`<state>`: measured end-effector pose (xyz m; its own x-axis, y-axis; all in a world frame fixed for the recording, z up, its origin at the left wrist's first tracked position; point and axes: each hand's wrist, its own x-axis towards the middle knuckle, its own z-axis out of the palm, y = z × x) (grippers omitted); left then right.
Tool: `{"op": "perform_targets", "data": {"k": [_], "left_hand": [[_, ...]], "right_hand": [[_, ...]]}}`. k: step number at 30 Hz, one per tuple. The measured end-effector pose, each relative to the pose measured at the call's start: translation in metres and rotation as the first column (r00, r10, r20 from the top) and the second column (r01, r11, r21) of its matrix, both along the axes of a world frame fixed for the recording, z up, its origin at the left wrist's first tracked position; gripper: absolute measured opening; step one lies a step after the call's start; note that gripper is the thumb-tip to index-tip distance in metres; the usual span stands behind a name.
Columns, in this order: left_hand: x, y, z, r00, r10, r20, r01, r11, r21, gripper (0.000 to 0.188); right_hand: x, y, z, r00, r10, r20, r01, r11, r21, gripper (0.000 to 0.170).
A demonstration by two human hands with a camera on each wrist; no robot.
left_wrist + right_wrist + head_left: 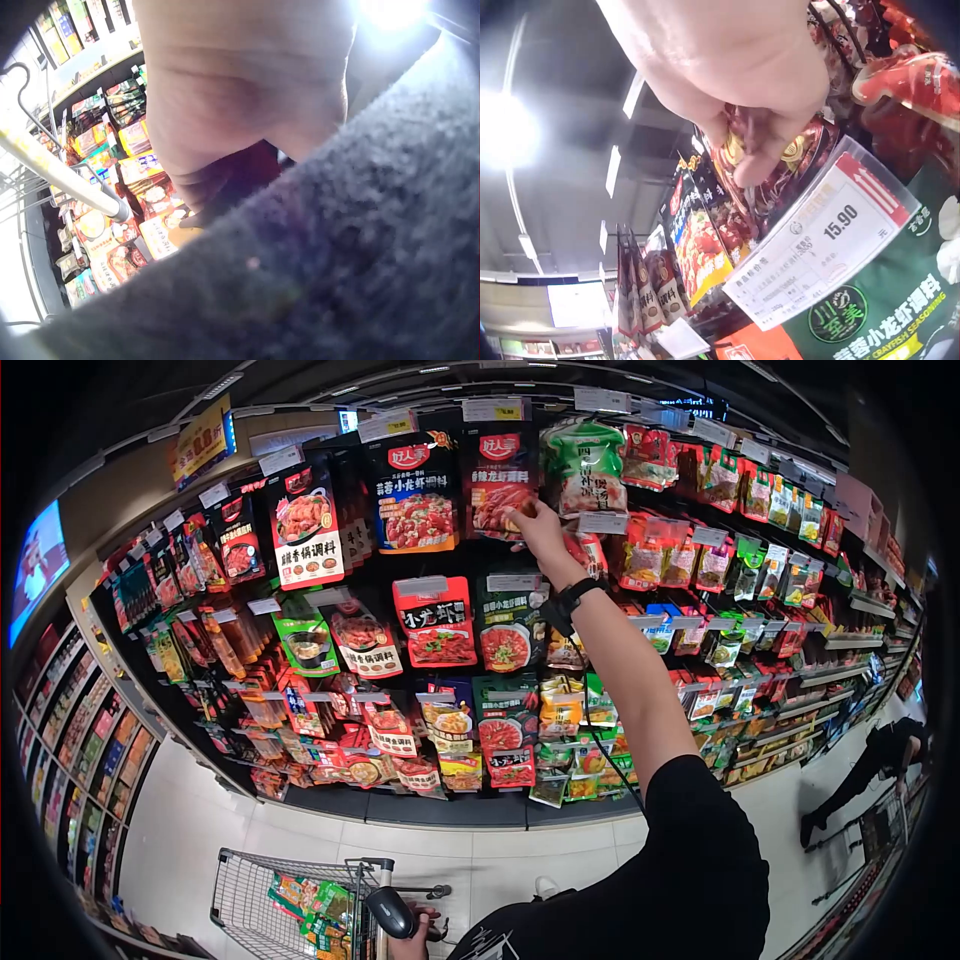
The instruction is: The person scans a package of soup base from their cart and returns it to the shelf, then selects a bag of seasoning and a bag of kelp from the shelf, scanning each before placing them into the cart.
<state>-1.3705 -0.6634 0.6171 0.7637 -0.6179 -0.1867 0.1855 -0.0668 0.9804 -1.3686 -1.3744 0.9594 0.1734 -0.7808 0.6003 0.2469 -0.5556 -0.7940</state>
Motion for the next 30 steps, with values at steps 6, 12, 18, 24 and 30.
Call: {"op": "perform_targets", "data": {"k": [6, 12, 18, 24, 30], "left_hand": [[-0.001, 0.008, -0.016, 0.997, 0.075, 0.018, -0.075, 0.997, -0.006, 0.029], [0.012, 0.015, -0.05, 0.998, 0.061, 0.012, -0.06, 0.997, -0.042, 0.038], [0.012, 0.006, 0.001, 0.999, 0.042, -0.015, -0.038, 0.975, 0.217, 0.046], [0.008, 0.036, -0.012, 0.999, 0.036, 0.012, -0.037, 0.997, 0.065, 0.036], [-0.003, 0.081, -0.024, 0.998, 0.055, -0.008, -0.054, 0.998, 0.04, 0.044]], "right_hand": [[-0.036, 0.08, 0.031, 0.961, 0.238, 0.139, -0.25, 0.965, 0.077, 0.017], [-0.067, 0.139, 0.046, 0.913, 0.352, 0.208, -0.373, 0.925, 0.07, 0.015], [-0.073, 0.17, -0.008, 0.856, 0.512, 0.071, -0.507, 0.803, 0.313, 0.013], [-0.037, 0.301, -0.151, 0.543, 0.789, -0.287, -0.586, 0.601, 0.544, 0.038], [0.033, 0.428, -0.27, 0.177, 0.959, -0.223, -0.5, 0.283, 0.819, 0.038]]}}
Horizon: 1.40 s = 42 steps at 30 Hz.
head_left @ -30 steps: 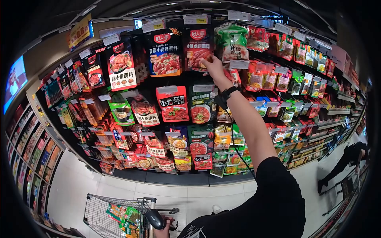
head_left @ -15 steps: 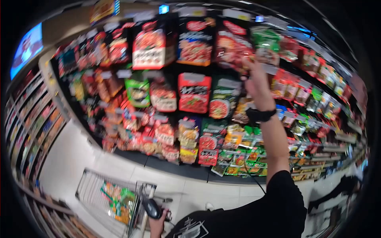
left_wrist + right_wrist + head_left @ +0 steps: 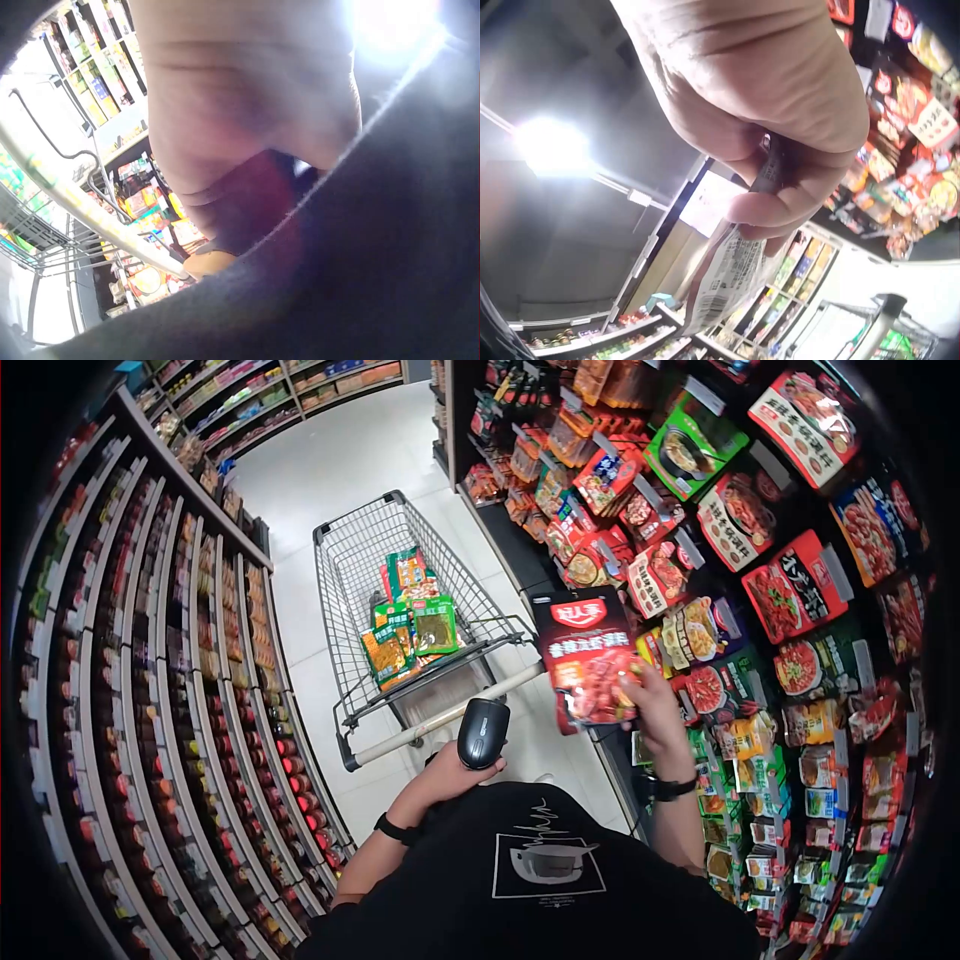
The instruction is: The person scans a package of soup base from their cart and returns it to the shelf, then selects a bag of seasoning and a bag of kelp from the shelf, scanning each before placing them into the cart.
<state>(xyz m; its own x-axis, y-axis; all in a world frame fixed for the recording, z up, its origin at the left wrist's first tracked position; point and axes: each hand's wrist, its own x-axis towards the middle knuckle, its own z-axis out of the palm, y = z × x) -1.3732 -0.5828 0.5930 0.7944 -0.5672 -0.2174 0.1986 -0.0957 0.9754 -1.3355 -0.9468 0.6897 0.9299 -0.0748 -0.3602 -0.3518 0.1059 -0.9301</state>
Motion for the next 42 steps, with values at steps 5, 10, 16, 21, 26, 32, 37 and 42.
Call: {"op": "perform_targets", "data": {"k": [5, 10, 16, 21, 26, 32, 37, 42], "left_hand": [[-0.01, 0.032, 0.004, 0.993, 0.069, -0.099, -0.07, 0.998, -0.002, 0.042], [-0.024, 0.058, 0.011, 0.976, 0.21, -0.065, -0.212, 0.977, -0.016, 0.039], [-0.034, 0.081, 0.015, 0.933, 0.34, -0.118, -0.341, 0.94, 0.009, 0.037], [-0.027, 0.085, 0.008, 0.905, 0.399, -0.146, -0.407, 0.913, -0.026, 0.037], [-0.001, 0.071, 0.0, 0.927, 0.367, -0.078, -0.368, 0.93, 0.002, 0.037], [0.031, 0.054, -0.053, 0.914, 0.403, 0.041, -0.404, 0.898, 0.177, 0.041], [0.049, 0.037, -0.102, 0.9, 0.393, 0.188, -0.424, 0.889, 0.174, 0.03], [0.053, 0.032, -0.119, 0.907, 0.18, 0.381, -0.358, 0.806, 0.472, 0.046]], "right_hand": [[0.088, 0.091, -0.097, 0.977, 0.211, -0.012, -0.207, 0.969, 0.131, 0.033], [0.165, 0.181, -0.138, 0.878, 0.452, -0.155, -0.456, 0.89, 0.013, 0.031], [0.239, 0.252, -0.185, 0.881, 0.447, -0.155, -0.473, 0.812, -0.343, 0.089], [0.179, 0.236, -0.183, 0.785, 0.613, 0.083, -0.501, 0.708, -0.498, 0.057], [0.068, 0.174, -0.135, 0.801, 0.579, 0.154, -0.462, 0.76, -0.457, 0.027], [-0.02, 0.074, -0.198, 0.913, 0.408, 0.006, -0.377, 0.848, -0.373, 0.027], [-0.1, -0.01, -0.285, 0.986, 0.158, -0.057, -0.152, 0.696, -0.702, 0.031], [-0.292, -0.098, -0.541, 0.701, -0.318, -0.639, -0.376, 0.597, -0.709, 0.034]]}}
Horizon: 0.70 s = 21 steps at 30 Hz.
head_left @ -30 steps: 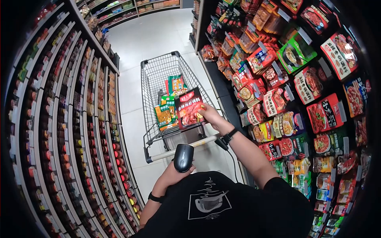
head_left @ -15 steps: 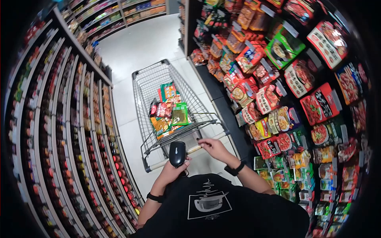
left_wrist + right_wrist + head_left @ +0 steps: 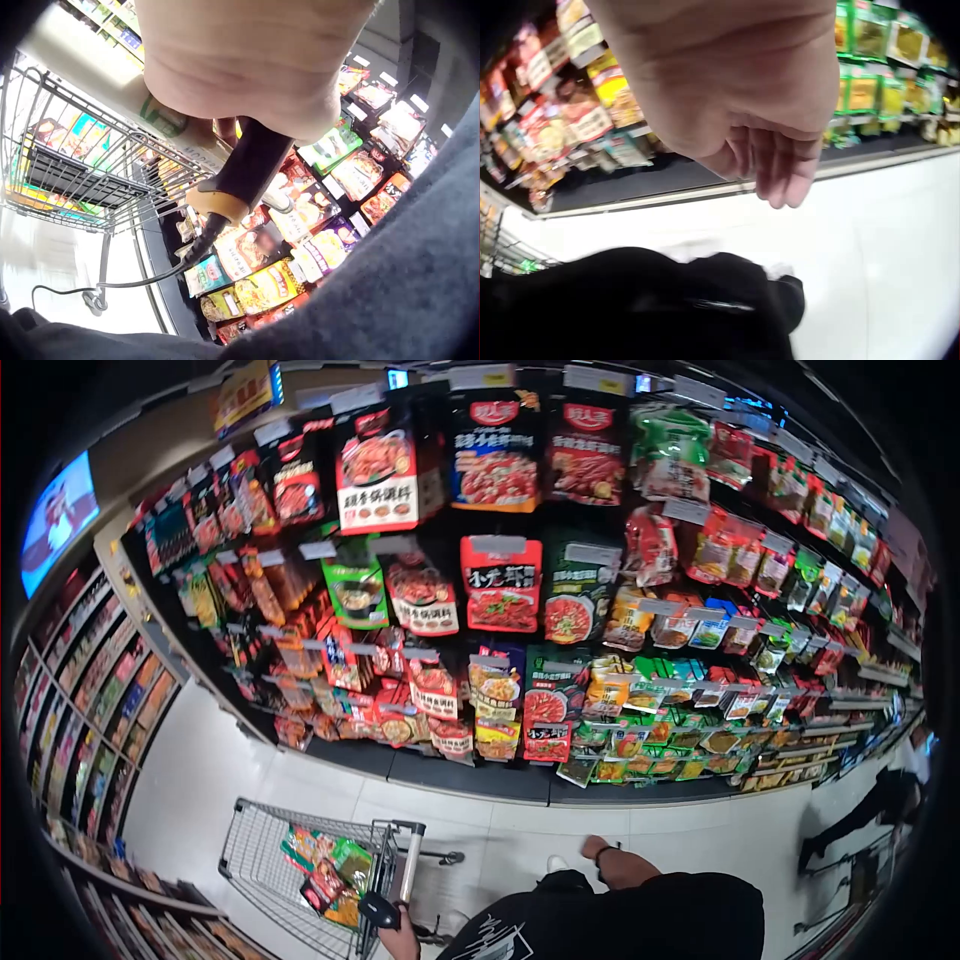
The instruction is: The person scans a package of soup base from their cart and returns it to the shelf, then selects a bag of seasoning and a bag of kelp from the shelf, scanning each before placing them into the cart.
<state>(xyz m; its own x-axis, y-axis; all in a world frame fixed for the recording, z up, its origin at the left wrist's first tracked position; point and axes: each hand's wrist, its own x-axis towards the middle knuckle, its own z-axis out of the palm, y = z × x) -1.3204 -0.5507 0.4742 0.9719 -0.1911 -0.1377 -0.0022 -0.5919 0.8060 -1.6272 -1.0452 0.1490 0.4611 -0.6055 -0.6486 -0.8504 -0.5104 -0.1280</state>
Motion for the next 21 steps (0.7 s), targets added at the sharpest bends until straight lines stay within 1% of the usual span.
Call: {"op": "perform_targets", "data": {"k": [1, 2, 3, 4, 5, 6, 8, 10, 11, 12, 14, 15, 16, 17, 18, 19, 21], "left_hand": [[-0.001, -0.001, 0.005, 1.0, -0.013, 0.015, 0.014, 0.997, -0.072, 0.05], [0.0, -0.004, 0.014, 0.999, -0.028, 0.029, 0.032, 0.989, -0.145, 0.055], [0.004, -0.003, 0.009, 0.998, -0.05, 0.029, 0.055, 0.982, -0.181, 0.055], [0.005, -0.001, 0.007, 0.998, -0.066, 0.021, 0.07, 0.974, -0.216, 0.055], [0.007, 0.001, 0.019, 0.989, -0.149, 0.016, 0.15, 0.973, -0.177, 0.054], [0.006, 0.0, 0.019, 0.987, -0.161, 0.024, 0.163, 0.976, -0.147, 0.053], [0.003, 0.0, 0.016, 0.983, -0.182, 0.039, 0.185, 0.979, -0.088, 0.051], [0.003, 0.005, 0.017, 0.975, -0.222, -0.03, 0.222, 0.975, 0.004, 0.05], [0.005, 0.006, 0.015, 0.969, -0.239, -0.063, 0.242, 0.969, 0.048, 0.049], [0.006, 0.007, 0.009, 0.968, -0.244, -0.055, 0.247, 0.967, 0.061, 0.049], [0.004, 0.01, -0.006, 0.967, -0.252, -0.043, 0.255, 0.963, 0.089, 0.05], [0.003, 0.008, -0.006, 0.963, -0.271, 0.007, 0.268, 0.958, 0.101, 0.054], [0.002, 0.008, -0.006, 0.957, -0.289, -0.027, 0.29, 0.949, 0.124, 0.055], [-0.006, -0.002, 0.027, 0.95, -0.307, -0.062, 0.313, 0.938, 0.148, 0.056], [-0.011, -0.012, 0.045, 0.941, -0.325, -0.097, 0.337, 0.926, 0.172, 0.057], [-0.003, -0.006, 0.026, 0.924, -0.343, -0.171, 0.372, 0.91, 0.181, 0.062], [0.0, 0.0, -0.007, 0.911, -0.409, -0.06, 0.403, 0.846, 0.35, 0.065]], "right_hand": [[-0.04, 0.004, 0.051, 0.988, -0.13, -0.086, 0.134, 0.99, 0.048, 0.039], [-0.068, 0.003, 0.016, 0.977, -0.155, -0.146, 0.172, 0.979, 0.108, 0.04], [-0.102, 0.004, 0.02, 0.98, 0.058, -0.189, -0.038, 0.994, 0.107, 0.038], [-0.121, 0.015, 0.048, 0.99, 0.035, -0.139, -0.02, 0.994, 0.112, 0.028], [-0.142, 0.016, 0.028, 0.979, -0.138, -0.149, 0.173, 0.952, 0.253, 0.026], [-0.156, 0.022, 0.023, 0.987, 0.008, -0.159, 0.038, 0.958, 0.285, 0.026], [-0.174, 0.032, 0.023, 0.94, 0.299, -0.162, -0.229, 0.908, 0.351, 0.026], [-0.165, 0.041, 0.03, 0.989, 0.047, -0.139, 0.011, 0.921, 0.39, 0.028], [-0.151, 0.047, 0.041, 0.988, -0.084, -0.129, 0.13, 0.903, 0.41, 0.029], [-0.136, 0.053, 0.048, 0.969, -0.213, -0.123, 0.245, 0.868, 0.431, 0.03], [-0.1, 0.058, 0.064, 0.882, -0.455, -0.123, 0.455, 0.753, 0.475, 0.033], [-0.077, 0.052, 0.071, 0.91, -0.408, -0.07, 0.389, 0.783, 0.485, 0.033], [-0.057, 0.044, 0.08, 0.933, -0.36, -0.015, 0.32, 0.811, 0.49, 0.033], [-0.04, 0.029, 0.07, 0.969, -0.245, 0.042, 0.197, 0.86, 0.472, 0.032], [-0.028, 0.014, 0.051, 0.988, -0.126, 0.095, 0.071, 0.892, 0.446, 0.033], [-0.02, 0.01, 0.068, 0.962, -0.21, 0.172, 0.116, 0.89, 0.44, 0.033], [-0.008, -0.005, 0.102, 0.873, -0.367, 0.321, 0.205, 0.873, 0.442, 0.035]]}}
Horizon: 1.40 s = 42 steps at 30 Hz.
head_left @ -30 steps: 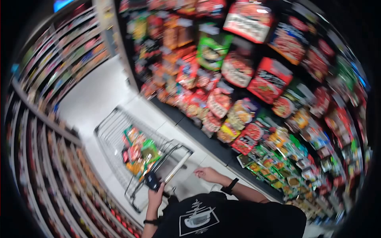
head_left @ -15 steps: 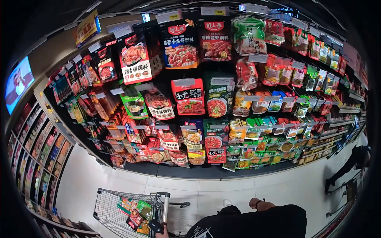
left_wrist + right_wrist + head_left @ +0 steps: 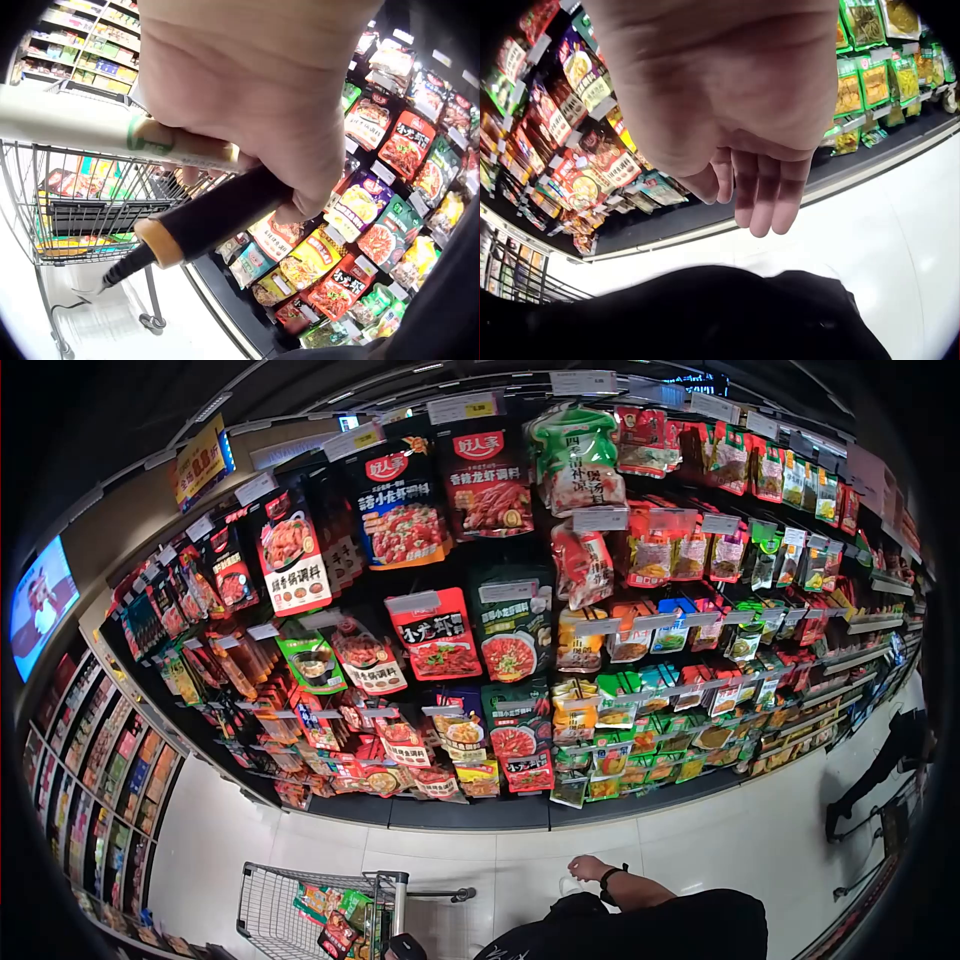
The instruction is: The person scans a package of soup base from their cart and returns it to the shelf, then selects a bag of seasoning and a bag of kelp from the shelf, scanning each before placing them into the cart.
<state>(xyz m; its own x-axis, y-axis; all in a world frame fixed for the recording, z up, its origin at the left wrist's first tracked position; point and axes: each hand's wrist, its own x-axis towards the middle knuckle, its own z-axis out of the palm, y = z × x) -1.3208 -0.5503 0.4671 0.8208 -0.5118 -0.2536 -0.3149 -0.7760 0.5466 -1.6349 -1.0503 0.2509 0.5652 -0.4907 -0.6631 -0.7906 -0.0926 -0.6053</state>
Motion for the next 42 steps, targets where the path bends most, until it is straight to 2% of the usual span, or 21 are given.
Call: {"op": "perform_targets", "data": {"k": [1, 2, 5, 6, 7, 9, 10, 11, 13, 15, 18, 21, 22, 24, 26, 27, 28, 30, 34, 37, 42], "left_hand": [[0.001, -0.002, -0.006, 0.996, -0.043, 0.083, 0.038, 0.998, 0.059, 0.067], [0.007, -0.001, -0.01, 0.998, -0.067, 0.009, 0.065, 0.989, 0.134, 0.088], [-0.013, -0.027, 0.011, 0.946, -0.056, 0.321, -0.058, 0.941, 0.334, 0.109], [-0.014, -0.035, 0.026, 0.981, 0.013, 0.194, -0.07, 0.954, 0.291, 0.125], [-0.017, -0.041, 0.036, 0.99, 0.043, 0.138, -0.076, 0.967, 0.243, 0.122], [-0.03, -0.061, 0.068, 0.994, 0.083, 0.071, -0.095, 0.977, 0.192, 0.109], [-0.037, -0.056, 0.04, 0.941, 0.048, 0.335, -0.124, 0.97, 0.211, 0.073], [-0.035, -0.051, 0.025, 0.956, 0.231, 0.181, -0.25, 0.964, 0.092, 0.099], [-0.04, -0.052, 0.009, 0.94, 0.185, 0.286, -0.236, 0.959, 0.157, 0.094], [-0.048, -0.057, 0.006, 0.931, 0.211, 0.298, -0.266, 0.951, 0.158, 0.092], [-0.063, -0.071, 0.014, 0.922, 0.209, 0.326, -0.263, 0.956, 0.132, 0.084], [-0.08, -0.079, 0.021, 0.909, 0.267, 0.32, -0.319, 0.94, 0.122, 0.084], [-0.085, -0.08, 0.021, 0.908, 0.29, 0.304, -0.338, 0.934, 0.118, 0.087], [-0.09, -0.079, 0.015, 0.918, 0.296, 0.265, -0.335, 0.935, 0.115, 0.095], [-0.101, -0.086, 0.026, 0.911, 0.351, 0.216, -0.374, 0.924, 0.074, 0.096], [-0.106, -0.091, 0.029, 0.907, 0.376, 0.189, -0.392, 0.919, 0.05, 0.096], [-0.111, -0.093, 0.025, 0.901, 0.384, 0.201, -0.395, 0.919, 0.016, 0.092], [-0.122, -0.099, 0.024, 0.893, 0.407, 0.192, -0.418, 0.908, 0.023, 0.088], [-0.147, -0.106, 0.023, 0.898, 0.41, 0.158, -0.418, 0.909, 0.014, 0.081], [-0.163, -0.11, 0.015, 0.896, 0.413, 0.164, -0.417, 0.909, -0.009, 0.083], [-0.199, -0.127, 0.021, 0.889, 0.406, 0.211, -0.413, 0.911, -0.012, 0.085]], "right_hand": [[-0.002, -0.009, 0.003, 0.999, -0.033, 0.025, 0.032, 0.999, 0.009, 0.036], [-0.006, -0.018, 0.005, 0.997, -0.063, 0.047, 0.062, 0.998, 0.019, 0.038], [-0.041, -0.039, -0.023, 0.987, -0.099, 0.128, 0.097, 0.995, 0.016, 0.031], [-0.053, -0.053, -0.033, 0.993, -0.047, 0.108, 0.043, 0.998, 0.044, 0.03], [-0.07, -0.052, -0.02, 0.989, -0.119, 0.084, 0.114, 0.992, 0.058, 0.026], [-0.11, -0.07, -0.067, 0.987, -0.121, -0.103, 0.137, 0.978, 0.156, 0.029], [-0.135, -0.078, -0.107, 0.963, -0.169, -0.211, 0.213, 0.954, 0.21, 0.032], [-0.153, -0.078, -0.087, 0.938, -0.18, -0.296, 0.248, 0.945, 0.212, 0.03], [-0.18, -0.085, -0.048, 0.914, -0.136, -0.382, 0.23, 0.95, 0.213, 0.021], [-0.199, -0.111, -0.07, 0.904, -0.073, -0.422, 0.216, 0.929, 0.301, 0.021], [-0.186, -0.148, -0.033, 0.921, 0.047, -0.388, 0.056, 0.967, 0.25, 0.021], [-0.161, -0.202, -0.073, 0.939, 0.152, -0.309, -0.08, 0.969, 0.234, 0.021], [-0.143, -0.216, -0.091, 0.939, 0.084, -0.334, -0.018, 0.98, 0.198, 0.021], [-0.101, -0.223, -0.067, 0.961, 0.039, -0.274, -0.008, 0.993, 0.116, 0.022], [-0.067, -0.229, -0.055, 0.988, 0.1, -0.117, -0.08, 0.984, 0.16, 0.022], [-0.049, -0.226, -0.041, 0.997, 0.048, -0.061, -0.032, 0.972, 0.232, 0.024], [-0.032, -0.221, -0.028, 0.982, 0.185, -0.029, -0.177, 0.966, 0.187, 0.029], [-0.007, -0.204, -0.014, 0.981, 0.195, -0.022, -0.187, 0.963, 0.195, 0.032], [0.021, -0.186, -0.006, 0.895, 0.445, 0.011, -0.44, 0.88, 0.177, 0.035], [0.031, -0.183, -0.017, 0.883, 0.468, 0.019, -0.466, 0.873, 0.142, 0.035], [0.004, -0.189, -0.026, 0.952, 0.306, 0.014, -0.305, 0.939, 0.162, 0.031]]}}
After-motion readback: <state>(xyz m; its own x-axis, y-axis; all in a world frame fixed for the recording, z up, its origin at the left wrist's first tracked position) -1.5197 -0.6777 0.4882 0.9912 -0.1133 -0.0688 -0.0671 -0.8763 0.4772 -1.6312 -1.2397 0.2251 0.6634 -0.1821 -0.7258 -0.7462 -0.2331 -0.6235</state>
